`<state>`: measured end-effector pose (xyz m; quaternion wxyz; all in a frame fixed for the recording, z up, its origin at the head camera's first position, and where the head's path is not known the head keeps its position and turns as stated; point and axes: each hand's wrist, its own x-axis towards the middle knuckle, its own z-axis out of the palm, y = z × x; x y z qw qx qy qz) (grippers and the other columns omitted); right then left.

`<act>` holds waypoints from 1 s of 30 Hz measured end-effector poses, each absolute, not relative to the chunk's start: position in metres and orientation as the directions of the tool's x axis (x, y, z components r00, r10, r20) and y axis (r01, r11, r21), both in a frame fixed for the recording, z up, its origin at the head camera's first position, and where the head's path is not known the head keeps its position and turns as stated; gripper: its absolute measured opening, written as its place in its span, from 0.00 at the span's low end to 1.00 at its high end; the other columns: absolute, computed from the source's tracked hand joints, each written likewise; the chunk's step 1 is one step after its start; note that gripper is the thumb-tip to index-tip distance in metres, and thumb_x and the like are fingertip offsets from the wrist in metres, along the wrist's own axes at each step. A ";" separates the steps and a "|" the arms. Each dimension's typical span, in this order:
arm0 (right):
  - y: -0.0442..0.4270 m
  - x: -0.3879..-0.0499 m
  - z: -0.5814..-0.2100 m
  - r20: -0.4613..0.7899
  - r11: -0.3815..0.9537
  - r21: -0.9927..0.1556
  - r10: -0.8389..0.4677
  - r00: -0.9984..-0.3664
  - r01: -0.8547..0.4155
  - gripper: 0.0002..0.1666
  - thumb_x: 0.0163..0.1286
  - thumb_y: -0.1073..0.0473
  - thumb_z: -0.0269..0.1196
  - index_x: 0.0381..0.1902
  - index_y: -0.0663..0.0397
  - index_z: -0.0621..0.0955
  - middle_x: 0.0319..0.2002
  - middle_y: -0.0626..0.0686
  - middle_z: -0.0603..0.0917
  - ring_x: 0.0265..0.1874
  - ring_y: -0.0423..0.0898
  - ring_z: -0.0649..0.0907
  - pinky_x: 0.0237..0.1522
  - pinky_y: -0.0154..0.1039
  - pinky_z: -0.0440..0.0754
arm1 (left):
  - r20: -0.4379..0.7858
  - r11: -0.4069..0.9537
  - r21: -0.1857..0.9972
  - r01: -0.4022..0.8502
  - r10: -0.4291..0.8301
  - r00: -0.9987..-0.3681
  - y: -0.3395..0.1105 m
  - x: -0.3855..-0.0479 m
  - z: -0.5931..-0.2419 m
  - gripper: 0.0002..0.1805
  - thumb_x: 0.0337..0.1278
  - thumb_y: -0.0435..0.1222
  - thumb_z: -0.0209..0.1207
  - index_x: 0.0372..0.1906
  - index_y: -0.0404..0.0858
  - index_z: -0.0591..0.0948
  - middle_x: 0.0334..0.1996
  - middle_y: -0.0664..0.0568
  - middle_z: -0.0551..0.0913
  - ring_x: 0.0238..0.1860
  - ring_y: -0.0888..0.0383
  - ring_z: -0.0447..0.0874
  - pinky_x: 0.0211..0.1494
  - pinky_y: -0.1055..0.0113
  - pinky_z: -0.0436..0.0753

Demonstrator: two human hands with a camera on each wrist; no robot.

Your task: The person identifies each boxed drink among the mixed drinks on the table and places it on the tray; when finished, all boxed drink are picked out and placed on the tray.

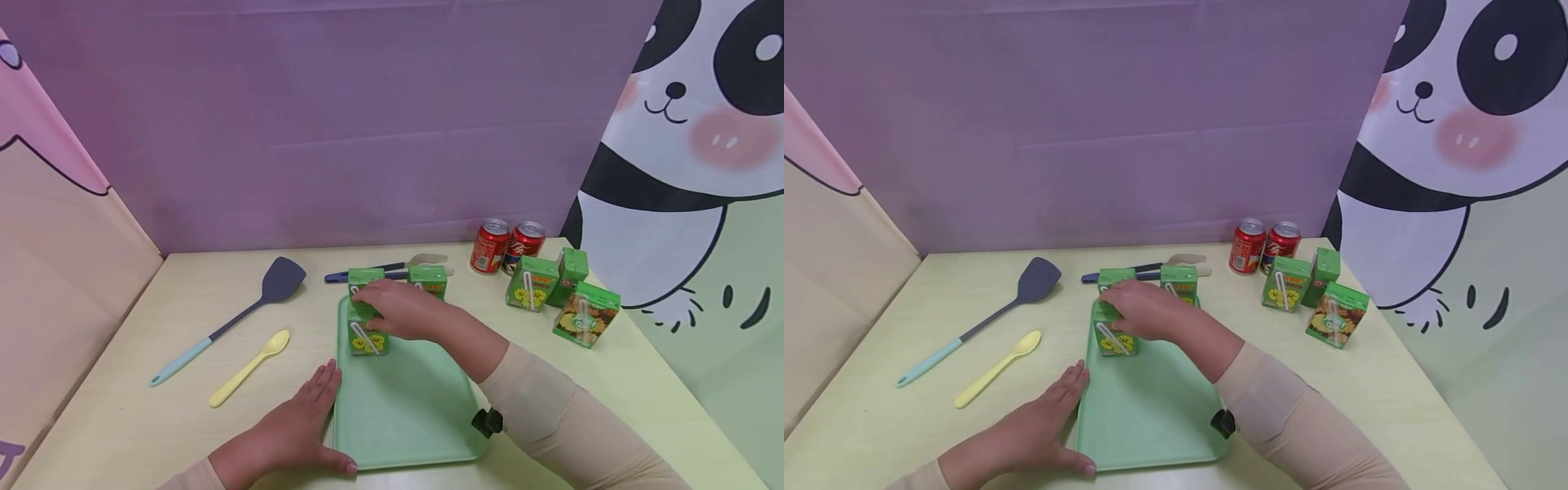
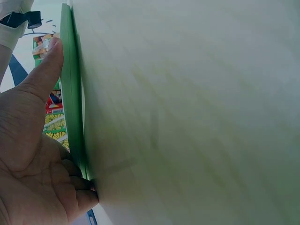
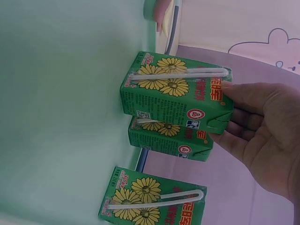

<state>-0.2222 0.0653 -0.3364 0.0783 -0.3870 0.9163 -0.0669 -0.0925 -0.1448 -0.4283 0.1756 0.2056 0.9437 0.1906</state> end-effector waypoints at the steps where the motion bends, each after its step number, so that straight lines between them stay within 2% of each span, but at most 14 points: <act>1: 0.065 -0.222 -0.336 -0.094 0.692 -0.183 -0.719 -0.688 -0.698 0.30 0.69 0.51 0.65 0.67 0.48 0.73 0.66 0.50 0.75 0.68 0.47 0.72 0.67 0.46 0.72 | -0.252 0.843 0.432 0.322 0.455 -0.854 -0.145 -0.093 -0.428 0.76 0.27 0.78 0.62 0.78 0.36 0.47 0.80 0.44 0.41 0.79 0.44 0.41 0.73 0.43 0.62; 11: 0.085 -0.229 -0.328 -0.070 0.696 -0.254 -0.706 -0.705 -0.672 0.34 0.68 0.48 0.65 0.69 0.51 0.72 0.66 0.51 0.74 0.68 0.49 0.71 0.68 0.46 0.71 | -0.268 0.849 0.423 0.316 0.450 -0.852 -0.144 -0.092 -0.430 0.76 0.27 0.78 0.61 0.79 0.37 0.47 0.80 0.45 0.41 0.79 0.44 0.40 0.73 0.42 0.62; 21: 0.158 -0.250 -0.302 0.051 0.770 -0.245 -0.597 -0.800 -0.590 0.34 0.67 0.51 0.66 0.68 0.55 0.71 0.65 0.56 0.76 0.66 0.55 0.73 0.65 0.54 0.72 | -0.262 0.845 0.432 0.315 0.452 -0.853 -0.143 -0.092 -0.430 0.76 0.27 0.78 0.62 0.79 0.36 0.46 0.80 0.44 0.40 0.79 0.44 0.39 0.74 0.42 0.60; 28: 0.214 -0.267 -0.290 0.015 0.862 -0.215 -0.467 -0.884 -0.459 0.35 0.68 0.51 0.65 0.69 0.55 0.69 0.62 0.60 0.76 0.59 0.58 0.76 0.59 0.58 0.76 | -0.264 0.849 0.425 0.315 0.449 -0.853 -0.144 -0.091 -0.428 0.76 0.27 0.78 0.61 0.79 0.36 0.46 0.80 0.44 0.40 0.79 0.44 0.39 0.74 0.43 0.60; 30: 0.230 -0.272 -0.290 0.004 0.881 -0.215 -0.431 -0.902 -0.422 0.36 0.68 0.52 0.64 0.70 0.56 0.68 0.63 0.62 0.75 0.61 0.60 0.74 0.60 0.59 0.75 | -0.265 0.847 0.425 0.319 0.453 -0.851 -0.144 -0.091 -0.428 0.76 0.27 0.78 0.61 0.79 0.36 0.46 0.80 0.44 0.40 0.79 0.44 0.39 0.74 0.43 0.60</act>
